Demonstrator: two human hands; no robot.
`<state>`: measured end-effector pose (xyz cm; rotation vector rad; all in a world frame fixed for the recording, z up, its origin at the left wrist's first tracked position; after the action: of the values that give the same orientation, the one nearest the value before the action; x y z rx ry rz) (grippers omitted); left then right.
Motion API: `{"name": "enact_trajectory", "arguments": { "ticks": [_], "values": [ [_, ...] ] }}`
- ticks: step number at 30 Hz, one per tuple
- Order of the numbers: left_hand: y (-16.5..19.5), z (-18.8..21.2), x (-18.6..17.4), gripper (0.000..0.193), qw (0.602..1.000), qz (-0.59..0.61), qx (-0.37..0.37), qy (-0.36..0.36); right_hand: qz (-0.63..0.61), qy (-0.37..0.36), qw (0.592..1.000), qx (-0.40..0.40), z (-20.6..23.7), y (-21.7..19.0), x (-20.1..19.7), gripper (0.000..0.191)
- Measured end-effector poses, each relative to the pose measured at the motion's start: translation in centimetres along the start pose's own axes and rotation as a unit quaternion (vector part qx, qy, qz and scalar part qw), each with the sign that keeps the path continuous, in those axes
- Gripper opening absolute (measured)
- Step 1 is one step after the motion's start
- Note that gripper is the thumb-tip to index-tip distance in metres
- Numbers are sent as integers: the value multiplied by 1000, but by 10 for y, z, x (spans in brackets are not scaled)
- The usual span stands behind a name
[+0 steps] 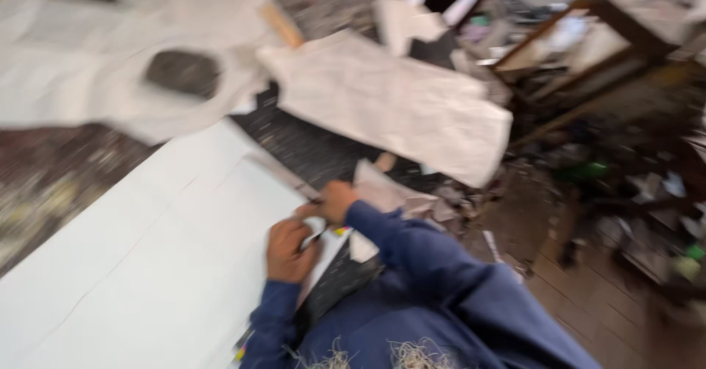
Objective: The person aligns a pattern piece on a large sheet of paper, uses a ruler and pencil to trace the outline, then uses shears to cut along the traced lines. The person handles the pattern, ruler, pencil, and shears throughout the process.
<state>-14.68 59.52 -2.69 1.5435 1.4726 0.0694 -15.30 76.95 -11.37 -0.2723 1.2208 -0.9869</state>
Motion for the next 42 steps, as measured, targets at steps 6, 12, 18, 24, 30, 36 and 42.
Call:
{"name": "enact_trajectory", "arguments": {
  "ticks": [6, 12, 18, 24, 30, 36, 42],
  "values": [
    [20, 0, 14, 28, 996, -67, -43, -44, -91, -22, 990, 108, 40, 1, -23, 67],
    [-34, 8, -44, 15, 990, -94, -108, -16, -115, -55, 984, 126, 67, -25, -34, 51],
    [-63, 34, -83, 18, 865, -467, -179, 36, -112, -60, 986, 110, 66, -29, -45, 52],
    [-70, 37, -59, 40, 832, -524, -185, 13, -101, -56, 989, 96, 56, -25, -42, 53],
    [-83, 31, -59, 46, 821, -527, -216, -31, -182, -86, 973, 113, 43, -13, -16, 56],
    [-65, 17, -61, 48, 838, -510, -194, -2, -167, -35, 981, 93, 27, 7, -16, 57],
    [-84, 15, -92, 51, 829, -498, -253, 23, -169, -113, 976, 76, 17, -28, 10, 57]
  ]
}}
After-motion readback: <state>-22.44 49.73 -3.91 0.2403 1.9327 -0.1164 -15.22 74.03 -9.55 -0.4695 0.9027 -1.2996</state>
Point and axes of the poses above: each hand's wrist, its own z-axis away from the middle knuckle, its own x-axis out of the palm, y = z × x, the point moved 10 cm from there along -z, towards the middle knuckle, and after that the axes turned 10 degrees about -z, right-handed, at the moved point
